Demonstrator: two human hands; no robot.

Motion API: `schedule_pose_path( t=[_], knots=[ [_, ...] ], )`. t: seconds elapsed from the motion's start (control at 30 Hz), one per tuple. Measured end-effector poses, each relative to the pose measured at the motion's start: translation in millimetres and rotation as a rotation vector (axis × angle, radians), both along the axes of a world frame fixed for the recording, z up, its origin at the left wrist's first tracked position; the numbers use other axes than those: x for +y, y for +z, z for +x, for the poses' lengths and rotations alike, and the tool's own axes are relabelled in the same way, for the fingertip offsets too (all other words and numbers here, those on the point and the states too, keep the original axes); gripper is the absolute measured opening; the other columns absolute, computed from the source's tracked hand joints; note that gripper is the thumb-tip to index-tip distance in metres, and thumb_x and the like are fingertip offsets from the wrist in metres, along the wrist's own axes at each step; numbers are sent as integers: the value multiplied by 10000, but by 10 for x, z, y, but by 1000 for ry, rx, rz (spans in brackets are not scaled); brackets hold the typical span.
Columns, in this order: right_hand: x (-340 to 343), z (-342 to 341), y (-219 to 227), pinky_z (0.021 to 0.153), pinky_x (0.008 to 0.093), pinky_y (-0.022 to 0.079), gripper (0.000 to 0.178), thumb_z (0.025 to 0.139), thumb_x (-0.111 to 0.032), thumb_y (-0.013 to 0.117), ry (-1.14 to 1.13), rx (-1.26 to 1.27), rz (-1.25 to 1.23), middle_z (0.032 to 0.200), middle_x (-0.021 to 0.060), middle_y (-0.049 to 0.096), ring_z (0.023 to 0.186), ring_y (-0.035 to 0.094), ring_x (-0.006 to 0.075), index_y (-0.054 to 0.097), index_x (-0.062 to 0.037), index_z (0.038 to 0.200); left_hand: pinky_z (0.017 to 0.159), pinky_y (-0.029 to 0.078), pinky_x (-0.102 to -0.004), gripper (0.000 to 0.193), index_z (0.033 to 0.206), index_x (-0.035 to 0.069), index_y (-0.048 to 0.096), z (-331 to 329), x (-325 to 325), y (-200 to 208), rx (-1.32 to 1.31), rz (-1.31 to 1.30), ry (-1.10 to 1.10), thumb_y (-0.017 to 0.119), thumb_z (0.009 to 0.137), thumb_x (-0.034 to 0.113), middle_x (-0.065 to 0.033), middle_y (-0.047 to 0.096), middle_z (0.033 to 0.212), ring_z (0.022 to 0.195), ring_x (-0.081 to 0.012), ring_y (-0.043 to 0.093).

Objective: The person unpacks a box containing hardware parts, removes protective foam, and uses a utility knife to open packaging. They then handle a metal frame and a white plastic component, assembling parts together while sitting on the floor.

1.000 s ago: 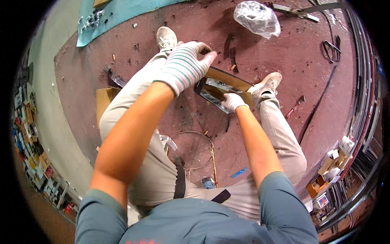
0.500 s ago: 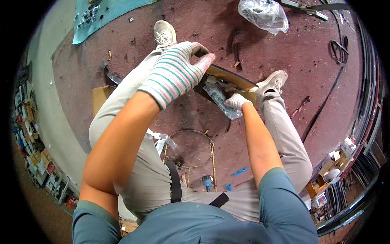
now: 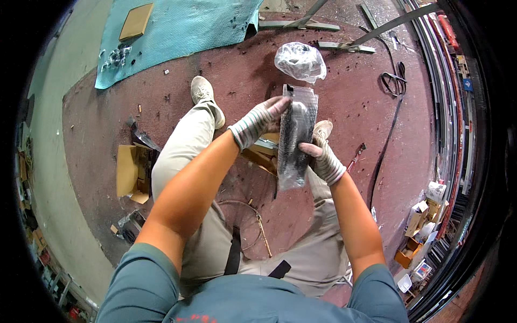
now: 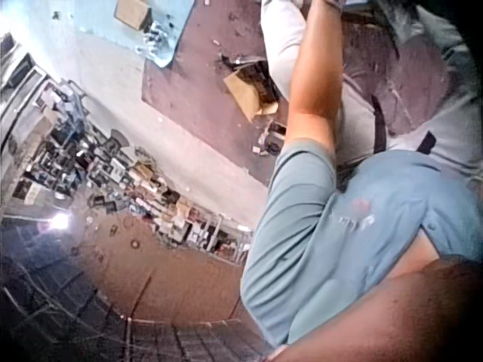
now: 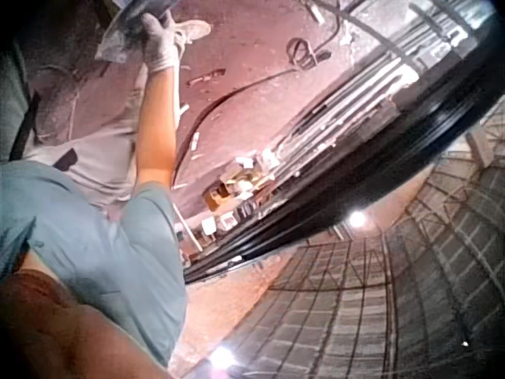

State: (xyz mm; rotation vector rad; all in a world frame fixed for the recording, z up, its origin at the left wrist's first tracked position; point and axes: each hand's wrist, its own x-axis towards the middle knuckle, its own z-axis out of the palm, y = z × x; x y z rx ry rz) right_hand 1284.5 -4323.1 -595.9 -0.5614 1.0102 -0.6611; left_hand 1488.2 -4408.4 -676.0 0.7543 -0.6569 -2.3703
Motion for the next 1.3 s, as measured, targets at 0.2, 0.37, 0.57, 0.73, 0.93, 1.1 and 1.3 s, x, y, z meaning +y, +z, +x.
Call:
schedule_pose_path(
  t=[0.2, 0.37, 0.57, 0.73, 0.93, 1.1, 1.3],
  knots=[
    [46, -13, 461, 1003, 308, 459, 642, 863, -224, 674, -15, 181, 7, 1229, 110, 613, 1109, 598, 198, 443, 50, 1395, 903, 541, -428, 597, 1317, 55, 535, -203, -189, 558, 229, 143, 246, 556, 955, 529, -113, 663, 1118, 1038, -240, 649],
    [-9, -330, 817, 1044, 339, 436, 682, 864, -238, 613, -126, 85, -139, 1334, 169, 543, 1207, 558, 231, 392, 85, 1422, 974, 510, -413, 411, 1258, 39, 587, -208, -270, 328, 262, 155, 371, 552, 999, 355, -137, 649, 1196, 1088, -259, 634],
    [62, -456, 972, 1019, 378, 472, 355, 929, -166, 615, -816, 169, -350, 1190, 119, 646, 1113, 613, 227, 585, -12, 1247, 939, 518, -361, 418, 1321, 78, 535, -255, -202, 510, 377, -16, 225, 567, 988, 328, -74, 654, 1171, 1081, -178, 628],
    [-100, -265, 1096, 914, 320, 501, 303, 973, -253, 620, -1004, 701, -611, 1106, 81, 671, 1002, 618, 161, 653, -12, 1154, 919, 525, -351, 582, 1328, 107, 525, -296, 63, 679, 388, 47, 87, 626, 919, 507, -47, 630, 1217, 1092, -175, 614],
    [-36, -10, 1228, 839, 335, 538, 327, 986, -279, 608, -975, 899, -940, 1060, 100, 681, 961, 649, 185, 619, -10, 1172, 807, 579, -410, 834, 1266, 59, 571, -347, -4, 557, 399, 245, 86, 535, 808, 755, -119, 659, 1178, 1039, -253, 661],
    [-65, 263, 1361, 969, 409, 509, 401, 1011, -326, 532, -1061, 662, -1078, 1219, 176, 642, 1106, 625, 273, 573, -1, 1242, 980, 503, -462, 743, 1201, 15, 614, -340, -4, 501, 441, 267, 64, 544, 872, 678, -166, 667, 1169, 1069, -300, 658],
    [-151, 282, 1500, 956, 445, 521, 461, 1023, -368, 464, -1140, 325, -850, 1240, 186, 621, 1113, 622, 310, 568, 0, 1280, 918, 520, -440, 548, 1183, 36, 628, -324, 32, 584, 402, 360, -9, 533, 944, 520, -141, 686, 1125, 1011, -287, 669]
  ],
)
